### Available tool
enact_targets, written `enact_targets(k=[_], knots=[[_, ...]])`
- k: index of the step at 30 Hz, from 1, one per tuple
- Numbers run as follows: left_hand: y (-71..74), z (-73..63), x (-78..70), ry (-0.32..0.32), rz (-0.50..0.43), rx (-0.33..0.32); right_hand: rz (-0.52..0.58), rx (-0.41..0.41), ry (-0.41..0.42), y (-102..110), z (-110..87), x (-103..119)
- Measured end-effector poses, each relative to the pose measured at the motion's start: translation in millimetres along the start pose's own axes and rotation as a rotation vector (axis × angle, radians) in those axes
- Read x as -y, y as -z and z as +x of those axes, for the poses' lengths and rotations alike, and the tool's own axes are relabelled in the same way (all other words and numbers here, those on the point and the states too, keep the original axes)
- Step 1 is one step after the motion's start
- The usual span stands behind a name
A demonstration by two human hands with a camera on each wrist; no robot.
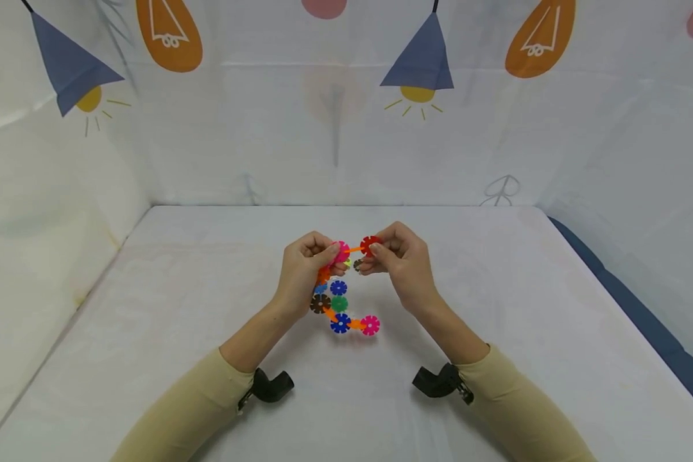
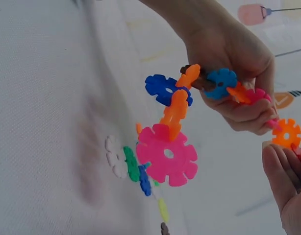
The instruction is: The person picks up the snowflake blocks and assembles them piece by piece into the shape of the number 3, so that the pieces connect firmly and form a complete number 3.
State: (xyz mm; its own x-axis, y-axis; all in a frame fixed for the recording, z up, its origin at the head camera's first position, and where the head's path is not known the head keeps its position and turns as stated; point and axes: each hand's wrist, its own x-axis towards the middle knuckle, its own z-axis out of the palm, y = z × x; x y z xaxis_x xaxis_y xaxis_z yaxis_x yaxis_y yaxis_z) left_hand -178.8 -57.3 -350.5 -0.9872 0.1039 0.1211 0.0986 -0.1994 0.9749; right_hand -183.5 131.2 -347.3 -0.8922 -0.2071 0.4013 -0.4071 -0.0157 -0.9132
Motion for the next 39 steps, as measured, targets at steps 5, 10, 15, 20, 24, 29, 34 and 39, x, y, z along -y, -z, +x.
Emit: enact_targets(k=[5,10,15,20,24,29,34,39], knots=[[0.9,-0.5,4.0,0.002,0.021,0.008,0.025,0.009,-0.013,0.6,0.7,-2.9],[2.7,-0.9,4.7,-0.004,0.05,-0.008,0.027,0.034,-0.027,0.7,2.9,-2.8],[2.7,-1.9,3.7,0.003,0.051,-0.018,0.012,0.033,-0.029,-1.2,2.0,-1.5],[2.9,-2.9,3.1,0.0,0.059,-0.024,-0.007,0.018,-0.021,-2.9,1.3,-3.6],[4.5,-4.4,2.5,-0.008,0.07,-0.015,-0.009,0.004,-0.02,-5.3,-0.8,-6.3],[5.0,-4.5,-0.1,-0.035,0.07,0.007,-0.006,-0.004,-0.006,-7.3,-3.0,-5.2],[1.8,-3.4,-0.5,-0.059,0.077,0.02,-0.016,-0.009,0.005,-5.4,-3.4,-5.0],[1.9,-0.2,-0.3,-0.037,0.1,0.041,-0.031,-0.016,0.001,-4.8,-2.0,-5.2]])
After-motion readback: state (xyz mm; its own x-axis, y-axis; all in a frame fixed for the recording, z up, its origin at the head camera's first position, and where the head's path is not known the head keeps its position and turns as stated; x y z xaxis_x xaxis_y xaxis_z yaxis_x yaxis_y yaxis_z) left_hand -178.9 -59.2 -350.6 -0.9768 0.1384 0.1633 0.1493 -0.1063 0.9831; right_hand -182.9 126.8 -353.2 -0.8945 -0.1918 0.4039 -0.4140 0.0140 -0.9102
